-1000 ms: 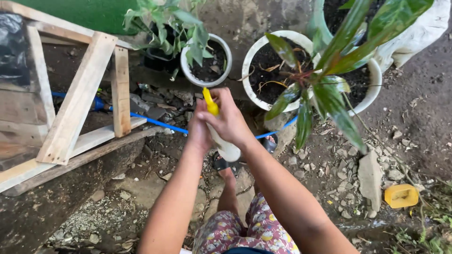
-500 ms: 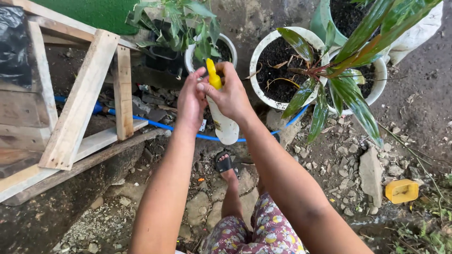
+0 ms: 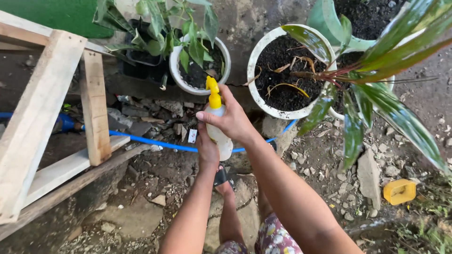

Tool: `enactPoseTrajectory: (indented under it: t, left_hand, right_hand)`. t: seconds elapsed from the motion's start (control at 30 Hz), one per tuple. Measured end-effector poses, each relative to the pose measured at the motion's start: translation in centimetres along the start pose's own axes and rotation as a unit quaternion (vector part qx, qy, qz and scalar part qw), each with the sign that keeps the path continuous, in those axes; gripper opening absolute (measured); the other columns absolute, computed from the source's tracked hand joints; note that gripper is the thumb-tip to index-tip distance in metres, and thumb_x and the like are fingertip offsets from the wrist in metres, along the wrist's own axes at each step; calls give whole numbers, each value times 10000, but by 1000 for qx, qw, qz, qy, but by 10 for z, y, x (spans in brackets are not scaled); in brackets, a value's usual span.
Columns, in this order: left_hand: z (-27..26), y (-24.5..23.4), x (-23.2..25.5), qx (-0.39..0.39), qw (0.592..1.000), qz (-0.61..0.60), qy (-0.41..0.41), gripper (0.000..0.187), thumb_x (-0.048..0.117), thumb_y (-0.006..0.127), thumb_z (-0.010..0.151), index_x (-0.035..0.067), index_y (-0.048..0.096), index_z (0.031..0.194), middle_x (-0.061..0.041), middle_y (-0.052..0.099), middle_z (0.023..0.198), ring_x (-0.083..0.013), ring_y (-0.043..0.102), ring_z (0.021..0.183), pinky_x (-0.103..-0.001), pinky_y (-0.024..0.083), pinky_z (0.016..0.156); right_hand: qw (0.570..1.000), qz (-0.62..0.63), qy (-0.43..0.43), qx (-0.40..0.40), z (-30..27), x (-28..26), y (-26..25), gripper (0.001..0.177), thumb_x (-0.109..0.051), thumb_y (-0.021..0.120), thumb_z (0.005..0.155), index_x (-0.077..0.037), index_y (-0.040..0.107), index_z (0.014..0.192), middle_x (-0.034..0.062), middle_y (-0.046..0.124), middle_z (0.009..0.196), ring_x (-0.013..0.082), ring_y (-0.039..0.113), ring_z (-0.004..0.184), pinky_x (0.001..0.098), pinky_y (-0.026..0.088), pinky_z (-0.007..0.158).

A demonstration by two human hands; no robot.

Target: Watering and spraying various potted plants in an outdoor garden area.

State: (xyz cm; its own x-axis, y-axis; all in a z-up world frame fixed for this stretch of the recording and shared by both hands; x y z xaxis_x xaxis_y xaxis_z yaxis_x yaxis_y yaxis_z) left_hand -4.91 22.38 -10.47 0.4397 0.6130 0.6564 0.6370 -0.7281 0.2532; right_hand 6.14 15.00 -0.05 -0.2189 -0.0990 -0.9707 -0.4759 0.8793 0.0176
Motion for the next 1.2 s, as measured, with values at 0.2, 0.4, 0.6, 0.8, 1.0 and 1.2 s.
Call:
enactPoseTrajectory:
  t: [0.2, 0.4, 0.6, 0.8, 1.0, 1.2]
  left_hand:
    - [4, -9, 20, -6, 981, 50, 190, 465, 403, 366, 1142, 35, 539, 1367, -92, 607, 1231, -172, 585, 1113, -322, 502, 934]
    - [33, 2, 154, 46, 883, 155, 440, 317, 22, 573, 1093, 31, 529, 1408, -98, 593, 1370, -194, 585, 1243, -336, 525, 1067]
    - [51, 17, 218, -20, 805, 280, 523, 418, -60, 606, 1048, 47, 546, 1447, -123, 672, 1372, -232, 666, 1268, -351, 565, 1024]
    - [59, 33, 233, -25, 777, 376, 504, 531, -23, 734, 957, 63, 536, 1443, -98, 741, 1024, -198, 738, 915, -315, 585, 835]
    - [34, 32, 236, -47, 854, 273, 440, 522, 3, 761, 974, 63, 552, 1449, -66, 744, 884, -96, 662, 794, -271, 570, 747]
    - [26, 34, 251, -77, 854, 235, 459, 526, -129, 536, 981, 37, 511, 1480, -125, 684, 1292, -176, 660, 1178, -291, 548, 1004]
  right_hand:
    - [995, -93, 1, 44, 16, -7, 13, 575, -409, 805, 915, -34, 586, 1290, 79, 691, 1051, 165, 640, 991, 339, 550, 909]
    - [984, -123, -127, 12, 40, -40, 25, 612, -392, 793, 928, -3, 535, 1324, 137, 690, 1139, 216, 654, 1071, 370, 511, 952]
    - [986, -154, -51, 39, 53, -49, 25, 575, -440, 790, 893, -18, 575, 1218, 152, 731, 1059, 238, 693, 991, 372, 546, 927]
    - [976, -214, -45, 13, 47, -62, 22, 589, -464, 780, 906, -31, 580, 1252, 165, 724, 1107, 281, 700, 1039, 397, 529, 921]
    - [979, -161, -124, -18, 32, -63, 16, 652, -412, 784, 923, 3, 512, 1346, 165, 682, 1139, 263, 659, 1079, 397, 503, 935]
    - [984, -139, -101, 41, 23, -118, 3, 494, -370, 786, 940, -19, 563, 1207, 113, 698, 1044, 197, 636, 980, 345, 531, 919]
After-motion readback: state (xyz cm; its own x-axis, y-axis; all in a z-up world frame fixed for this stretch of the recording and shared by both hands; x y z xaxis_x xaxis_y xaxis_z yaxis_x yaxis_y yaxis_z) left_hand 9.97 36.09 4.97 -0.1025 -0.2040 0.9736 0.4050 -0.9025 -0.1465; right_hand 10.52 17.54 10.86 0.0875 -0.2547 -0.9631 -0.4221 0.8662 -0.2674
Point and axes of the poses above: each hand's wrist, its own z-axis towards the middle knuckle, its own y-axis out of the palm, x = y × z, the point moved 1 cm from there along z, towards the middle knuckle
